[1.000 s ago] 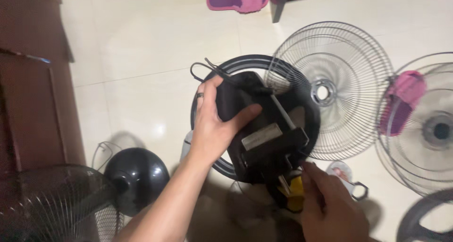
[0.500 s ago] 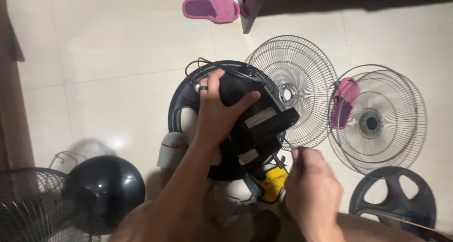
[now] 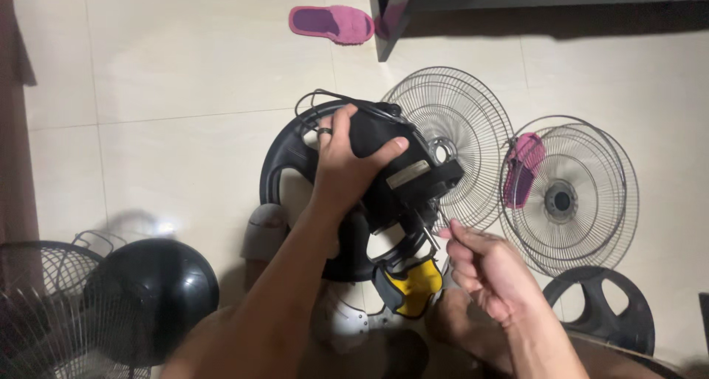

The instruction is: The person removes the rear plastic cap and a metal retaining nut from the fan motor shaft, then detaches the motor housing from the fan stand. The person uses a screwdriver to loosen the nut and handles the fan components by hand.

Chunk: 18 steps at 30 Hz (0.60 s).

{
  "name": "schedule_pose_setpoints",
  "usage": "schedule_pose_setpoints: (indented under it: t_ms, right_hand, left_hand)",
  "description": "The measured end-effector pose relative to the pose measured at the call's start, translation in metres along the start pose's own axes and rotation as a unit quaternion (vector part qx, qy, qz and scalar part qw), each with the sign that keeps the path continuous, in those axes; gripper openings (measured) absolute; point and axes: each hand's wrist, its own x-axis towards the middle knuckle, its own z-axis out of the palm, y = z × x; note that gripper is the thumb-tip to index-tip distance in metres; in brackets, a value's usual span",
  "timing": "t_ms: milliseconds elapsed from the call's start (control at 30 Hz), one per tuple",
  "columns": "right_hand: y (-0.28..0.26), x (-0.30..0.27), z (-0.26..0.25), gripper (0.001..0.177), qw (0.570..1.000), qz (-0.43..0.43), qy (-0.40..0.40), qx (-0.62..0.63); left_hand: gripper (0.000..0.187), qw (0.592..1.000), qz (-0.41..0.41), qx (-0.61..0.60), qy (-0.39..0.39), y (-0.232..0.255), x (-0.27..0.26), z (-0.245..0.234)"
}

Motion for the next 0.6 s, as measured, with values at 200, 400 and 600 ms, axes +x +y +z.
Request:
schedule_pose_setpoints:
  t_ms: [200, 400, 600]
  right_hand:
    - [0.004, -0.028, 0.032, 0.015, 0.73, -0.422, 0.173, -0.51]
    - [0.015, -0.03, 0.038, 0.016, 0.67, -0.347, 0.245, -0.608]
    - [0.037, 0.011, 0.024, 0.028, 0.869, -0.215, 0.203, -0.397]
  left_hand:
    - [0.091, 1.0, -0.018, 0.003, -0.011, 0.008, 0.003, -0.005]
    - [0.091, 1.0, 0.019, 0.01, -0.008, 0.005, 0.004, -0.003]
    - [0.09, 0.999, 0.046, 0.003, -0.008, -0.008, 0.0, -0.003]
